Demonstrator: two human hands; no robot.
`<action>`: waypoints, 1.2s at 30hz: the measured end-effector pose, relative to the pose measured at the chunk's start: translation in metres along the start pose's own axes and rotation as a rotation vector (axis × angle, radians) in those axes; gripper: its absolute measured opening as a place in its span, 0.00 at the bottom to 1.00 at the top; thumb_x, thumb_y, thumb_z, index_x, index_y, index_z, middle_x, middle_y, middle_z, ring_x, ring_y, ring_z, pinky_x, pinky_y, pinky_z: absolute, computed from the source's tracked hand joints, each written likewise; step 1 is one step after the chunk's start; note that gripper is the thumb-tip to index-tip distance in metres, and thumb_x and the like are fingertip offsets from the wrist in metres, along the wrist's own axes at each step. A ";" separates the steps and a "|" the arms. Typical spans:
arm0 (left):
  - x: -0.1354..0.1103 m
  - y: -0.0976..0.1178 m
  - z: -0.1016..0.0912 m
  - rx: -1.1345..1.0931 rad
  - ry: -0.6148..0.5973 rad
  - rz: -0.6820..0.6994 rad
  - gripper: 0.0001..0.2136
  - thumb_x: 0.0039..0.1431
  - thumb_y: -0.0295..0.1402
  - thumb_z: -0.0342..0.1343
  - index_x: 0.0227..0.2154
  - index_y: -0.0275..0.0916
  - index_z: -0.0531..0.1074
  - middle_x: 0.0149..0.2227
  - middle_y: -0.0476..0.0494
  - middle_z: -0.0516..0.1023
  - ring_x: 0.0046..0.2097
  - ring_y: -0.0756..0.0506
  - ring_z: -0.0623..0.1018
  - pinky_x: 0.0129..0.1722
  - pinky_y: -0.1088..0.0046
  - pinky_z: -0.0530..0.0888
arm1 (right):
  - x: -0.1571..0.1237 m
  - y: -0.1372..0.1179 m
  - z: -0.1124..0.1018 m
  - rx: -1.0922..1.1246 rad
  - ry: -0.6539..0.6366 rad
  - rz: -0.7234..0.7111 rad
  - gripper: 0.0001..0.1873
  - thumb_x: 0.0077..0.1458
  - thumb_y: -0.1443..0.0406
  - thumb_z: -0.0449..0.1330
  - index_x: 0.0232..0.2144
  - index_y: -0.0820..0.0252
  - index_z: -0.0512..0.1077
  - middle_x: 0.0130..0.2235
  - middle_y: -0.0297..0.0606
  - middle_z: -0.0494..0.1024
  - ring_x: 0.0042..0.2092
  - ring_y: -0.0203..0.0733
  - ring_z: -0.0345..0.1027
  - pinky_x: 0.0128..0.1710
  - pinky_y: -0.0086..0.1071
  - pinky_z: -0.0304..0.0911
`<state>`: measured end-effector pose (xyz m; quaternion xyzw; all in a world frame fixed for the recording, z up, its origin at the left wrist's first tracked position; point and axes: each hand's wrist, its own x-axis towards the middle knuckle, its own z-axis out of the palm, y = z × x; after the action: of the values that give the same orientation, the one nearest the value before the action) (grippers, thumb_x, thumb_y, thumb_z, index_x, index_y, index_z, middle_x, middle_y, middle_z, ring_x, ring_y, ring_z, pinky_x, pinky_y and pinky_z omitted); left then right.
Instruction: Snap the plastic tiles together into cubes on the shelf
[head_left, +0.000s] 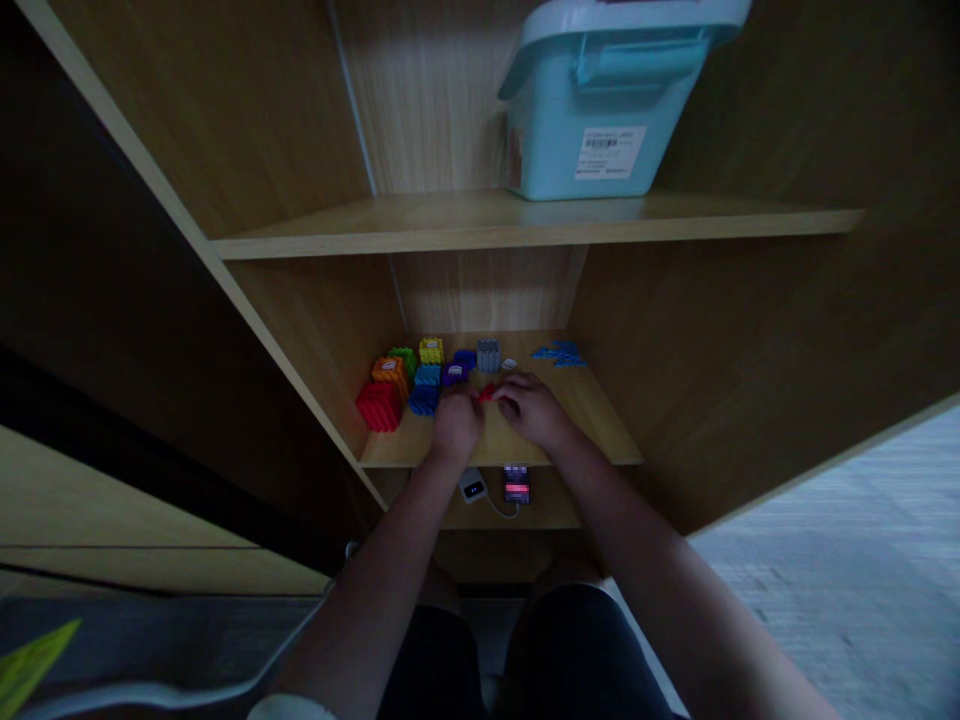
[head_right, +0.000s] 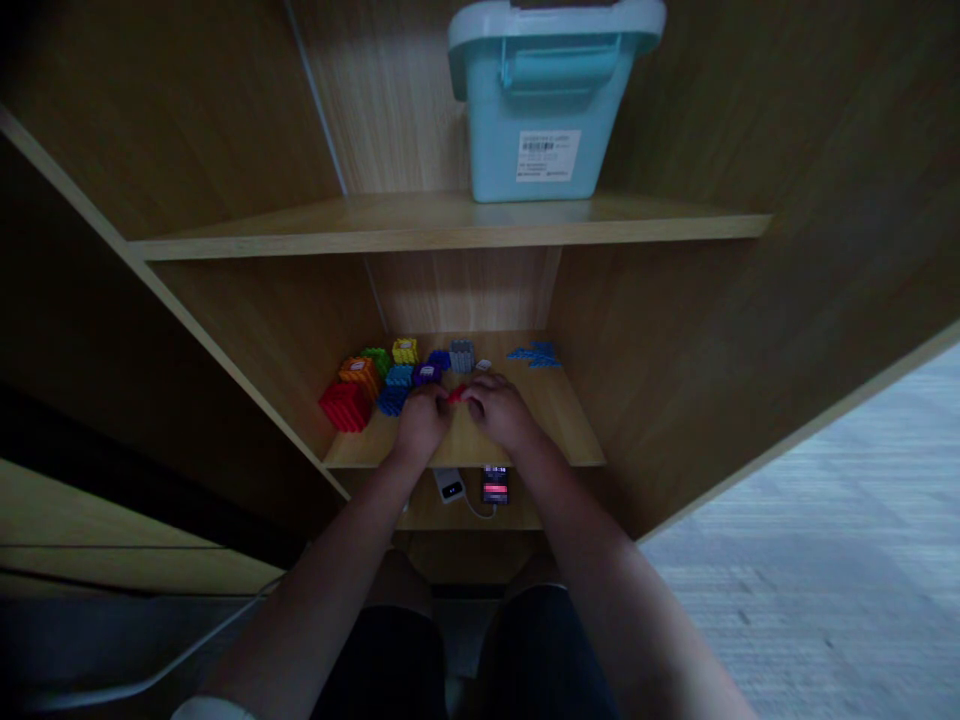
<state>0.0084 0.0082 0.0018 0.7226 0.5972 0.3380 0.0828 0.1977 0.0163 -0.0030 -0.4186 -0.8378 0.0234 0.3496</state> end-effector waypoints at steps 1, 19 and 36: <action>0.000 0.000 0.000 -0.003 0.004 0.001 0.13 0.62 0.19 0.52 0.41 0.34 0.81 0.43 0.36 0.85 0.48 0.42 0.82 0.55 0.68 0.76 | 0.000 0.000 0.000 -0.005 0.001 -0.015 0.13 0.64 0.69 0.60 0.45 0.52 0.82 0.52 0.41 0.80 0.55 0.48 0.71 0.59 0.42 0.64; -0.002 0.003 -0.003 -0.022 0.080 -0.010 0.10 0.65 0.24 0.52 0.40 0.36 0.79 0.42 0.36 0.83 0.47 0.42 0.82 0.53 0.68 0.75 | -0.001 0.003 0.008 -0.161 -0.068 0.101 0.17 0.63 0.64 0.62 0.52 0.49 0.82 0.63 0.43 0.74 0.65 0.54 0.63 0.65 0.50 0.59; -0.005 0.006 -0.006 0.017 0.010 -0.059 0.09 0.66 0.27 0.54 0.42 0.37 0.80 0.43 0.35 0.85 0.47 0.41 0.83 0.51 0.69 0.76 | 0.004 0.023 -0.009 -0.316 0.209 0.598 0.15 0.65 0.63 0.55 0.47 0.62 0.79 0.51 0.55 0.79 0.53 0.57 0.72 0.58 0.47 0.66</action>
<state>0.0096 0.0003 0.0076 0.7037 0.6216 0.3339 0.0837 0.2170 0.0320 -0.0018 -0.6944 -0.6312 -0.0482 0.3420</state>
